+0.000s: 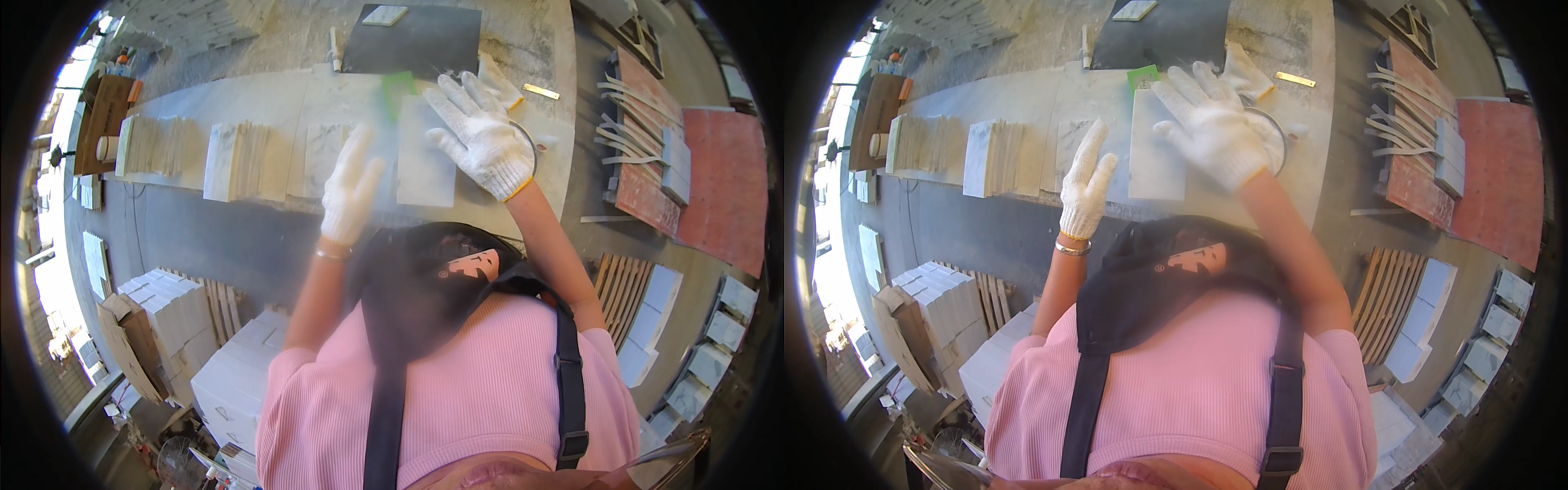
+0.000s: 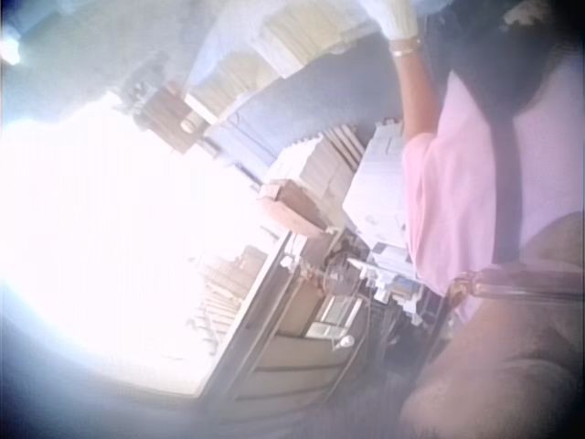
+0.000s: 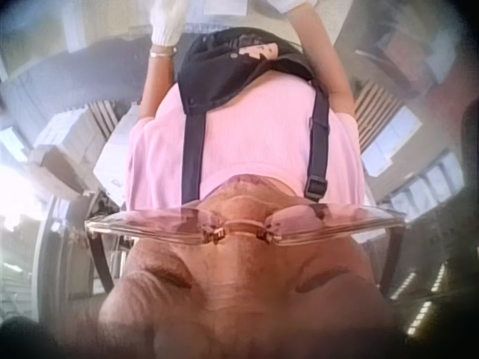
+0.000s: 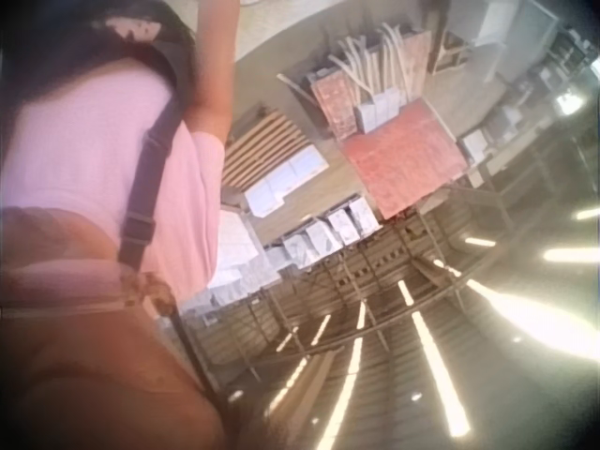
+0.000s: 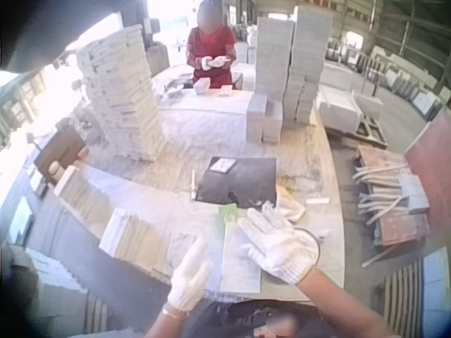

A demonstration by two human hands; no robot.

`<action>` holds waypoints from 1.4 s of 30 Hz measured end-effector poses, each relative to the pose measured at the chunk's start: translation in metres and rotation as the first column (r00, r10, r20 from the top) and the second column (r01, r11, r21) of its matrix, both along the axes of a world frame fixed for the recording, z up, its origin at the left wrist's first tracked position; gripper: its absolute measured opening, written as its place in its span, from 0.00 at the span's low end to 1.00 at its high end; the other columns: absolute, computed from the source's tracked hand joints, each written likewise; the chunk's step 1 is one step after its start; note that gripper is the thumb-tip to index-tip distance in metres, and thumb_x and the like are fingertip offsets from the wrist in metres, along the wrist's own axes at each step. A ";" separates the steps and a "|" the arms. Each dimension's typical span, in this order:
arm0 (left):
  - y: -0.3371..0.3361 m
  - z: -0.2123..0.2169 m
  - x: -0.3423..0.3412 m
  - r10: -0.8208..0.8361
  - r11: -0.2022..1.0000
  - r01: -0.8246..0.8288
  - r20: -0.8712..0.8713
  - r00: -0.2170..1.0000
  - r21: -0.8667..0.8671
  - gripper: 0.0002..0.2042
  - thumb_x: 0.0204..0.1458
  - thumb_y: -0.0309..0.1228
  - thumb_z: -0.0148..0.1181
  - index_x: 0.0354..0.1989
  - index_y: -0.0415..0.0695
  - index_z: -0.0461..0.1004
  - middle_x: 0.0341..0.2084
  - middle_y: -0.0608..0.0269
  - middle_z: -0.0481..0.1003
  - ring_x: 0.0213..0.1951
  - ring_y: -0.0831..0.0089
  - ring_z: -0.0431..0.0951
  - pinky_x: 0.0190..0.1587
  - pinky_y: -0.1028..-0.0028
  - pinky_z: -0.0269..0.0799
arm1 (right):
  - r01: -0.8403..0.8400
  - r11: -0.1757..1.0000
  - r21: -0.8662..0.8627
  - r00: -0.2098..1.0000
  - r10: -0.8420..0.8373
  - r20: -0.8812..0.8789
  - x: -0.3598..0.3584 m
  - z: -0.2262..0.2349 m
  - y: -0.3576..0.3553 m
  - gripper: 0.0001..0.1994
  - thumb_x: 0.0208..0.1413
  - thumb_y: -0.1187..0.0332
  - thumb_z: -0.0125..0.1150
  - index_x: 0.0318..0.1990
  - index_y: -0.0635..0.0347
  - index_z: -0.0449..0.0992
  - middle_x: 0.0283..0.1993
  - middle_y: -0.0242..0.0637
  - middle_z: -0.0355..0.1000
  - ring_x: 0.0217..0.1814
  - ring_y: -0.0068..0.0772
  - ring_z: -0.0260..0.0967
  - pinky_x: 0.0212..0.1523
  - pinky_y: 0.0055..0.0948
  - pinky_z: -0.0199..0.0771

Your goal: The person uses a green sponge to wipe the surface of a rectangular stone tile, then uses a small metal scraper to remove residue from the edges. The person repeats this process on multiple tiles, stacking the finished ones on the table.

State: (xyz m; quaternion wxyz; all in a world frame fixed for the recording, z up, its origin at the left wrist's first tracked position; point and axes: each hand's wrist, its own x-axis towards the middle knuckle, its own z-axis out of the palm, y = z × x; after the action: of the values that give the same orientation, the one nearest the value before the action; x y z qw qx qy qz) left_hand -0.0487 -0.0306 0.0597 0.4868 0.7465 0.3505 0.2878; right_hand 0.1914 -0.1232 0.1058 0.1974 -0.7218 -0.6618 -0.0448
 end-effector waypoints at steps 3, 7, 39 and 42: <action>-0.005 0.004 -0.006 0.023 0.997 -0.023 -0.002 1.000 0.068 0.25 0.62 0.27 0.60 0.69 0.36 0.69 0.67 0.46 0.70 0.70 0.58 0.69 0.71 0.63 0.61 | -0.123 0.988 -0.089 0.992 0.124 0.010 -0.019 -0.005 0.006 0.29 0.62 0.50 0.62 0.70 0.46 0.71 0.75 0.40 0.64 0.80 0.56 0.53 0.75 0.60 0.52; -0.008 0.005 -0.010 0.061 0.998 -0.061 0.008 0.998 0.012 0.26 0.62 0.27 0.60 0.69 0.36 0.68 0.67 0.46 0.70 0.69 0.58 0.69 0.71 0.64 0.61 | -0.252 0.962 -0.105 0.968 0.248 -0.043 -0.044 -0.003 -0.023 0.32 0.57 0.50 0.67 0.69 0.45 0.71 0.76 0.42 0.62 0.79 0.57 0.53 0.74 0.63 0.52; -0.014 0.051 -0.010 -0.024 0.947 0.070 0.150 0.988 -0.313 0.23 0.63 0.33 0.56 0.63 0.33 0.73 0.72 0.47 0.63 0.61 0.60 0.74 0.59 0.66 0.72 | 0.044 0.995 -0.095 0.100 -0.099 -0.990 0.012 0.011 -0.075 0.22 0.65 0.63 0.64 0.62 0.67 0.77 0.52 0.36 0.79 0.53 0.26 0.75 0.55 0.28 0.75; -0.007 0.058 -0.004 0.088 0.672 0.180 0.319 0.944 -0.719 0.27 0.66 0.34 0.54 0.71 0.35 0.64 0.69 0.48 0.66 0.63 0.58 0.73 0.59 0.60 0.73 | -0.004 1.000 -0.019 -0.002 -0.019 -1.000 0.029 0.017 -0.079 0.18 0.67 0.63 0.62 0.57 0.67 0.79 0.50 0.35 0.79 0.52 0.25 0.74 0.54 0.28 0.74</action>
State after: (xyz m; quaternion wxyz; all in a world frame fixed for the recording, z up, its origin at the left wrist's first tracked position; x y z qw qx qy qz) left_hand -0.0526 -0.0380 0.1176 0.8051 0.4357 0.3315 0.2282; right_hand 0.2204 -0.2021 0.1232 0.6020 -0.5466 -0.3242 0.4835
